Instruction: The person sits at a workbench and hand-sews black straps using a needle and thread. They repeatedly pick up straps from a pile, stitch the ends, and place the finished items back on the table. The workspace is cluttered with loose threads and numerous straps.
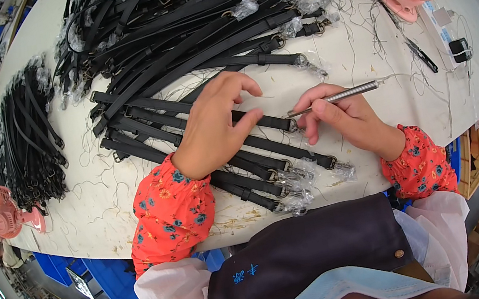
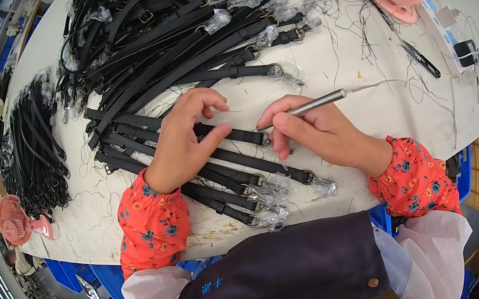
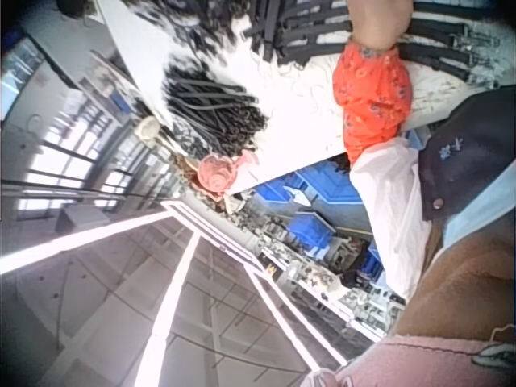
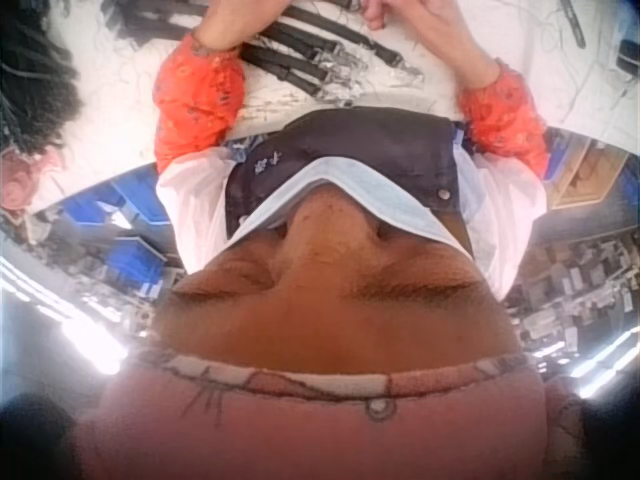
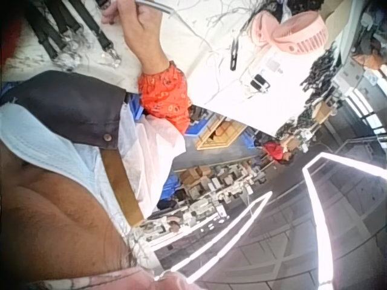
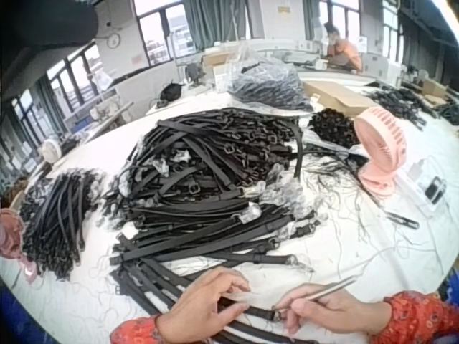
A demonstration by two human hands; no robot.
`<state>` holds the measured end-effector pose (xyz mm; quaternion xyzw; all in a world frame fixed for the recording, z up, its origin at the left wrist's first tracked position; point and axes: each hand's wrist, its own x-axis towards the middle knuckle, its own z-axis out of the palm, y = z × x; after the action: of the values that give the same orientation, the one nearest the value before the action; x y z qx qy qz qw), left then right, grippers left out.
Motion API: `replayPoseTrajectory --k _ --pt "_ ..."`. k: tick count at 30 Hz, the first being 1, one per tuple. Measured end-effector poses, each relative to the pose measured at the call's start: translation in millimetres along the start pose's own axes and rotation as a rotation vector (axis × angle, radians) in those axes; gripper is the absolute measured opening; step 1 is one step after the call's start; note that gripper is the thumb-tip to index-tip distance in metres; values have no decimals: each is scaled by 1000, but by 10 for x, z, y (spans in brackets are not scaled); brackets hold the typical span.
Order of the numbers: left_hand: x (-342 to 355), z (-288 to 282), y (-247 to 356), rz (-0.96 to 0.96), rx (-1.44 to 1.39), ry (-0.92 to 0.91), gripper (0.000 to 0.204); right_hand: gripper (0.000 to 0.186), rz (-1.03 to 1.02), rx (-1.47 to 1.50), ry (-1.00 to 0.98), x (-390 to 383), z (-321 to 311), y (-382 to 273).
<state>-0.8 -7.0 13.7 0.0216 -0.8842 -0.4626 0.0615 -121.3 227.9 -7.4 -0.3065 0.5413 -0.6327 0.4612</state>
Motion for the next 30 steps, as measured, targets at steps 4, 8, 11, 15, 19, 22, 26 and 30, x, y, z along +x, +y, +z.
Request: replayPoseTrajectory --k 4,8,11,15,19,22,26,30 --pt "-39 -29 -18 154 287 -153 29 29 -8 7 -23 -20 -1 5" --pt "-60 52 -56 226 335 -102 26 29 -17 3 -28 -16 8 4" --pt "-58 131 -63 282 354 -40 21 28 -17 -19 -9 -18 -4 8" --pt "-64 172 -61 340 443 -19 14 29 -59 -63 9 5 -6 6" --pt "-38 199 -50 331 421 -30 14 29 -47 -58 20 11 -2 -5" --pt "-13 215 -63 280 366 -44 16 29 -51 -57 19 19 -4 0" --pt "-7 174 -28 242 206 -67 18 29 -43 -58 25 17 -4 1" --pt "-14 178 -49 243 247 -83 19 29 -39 -56 21 21 -7 11"
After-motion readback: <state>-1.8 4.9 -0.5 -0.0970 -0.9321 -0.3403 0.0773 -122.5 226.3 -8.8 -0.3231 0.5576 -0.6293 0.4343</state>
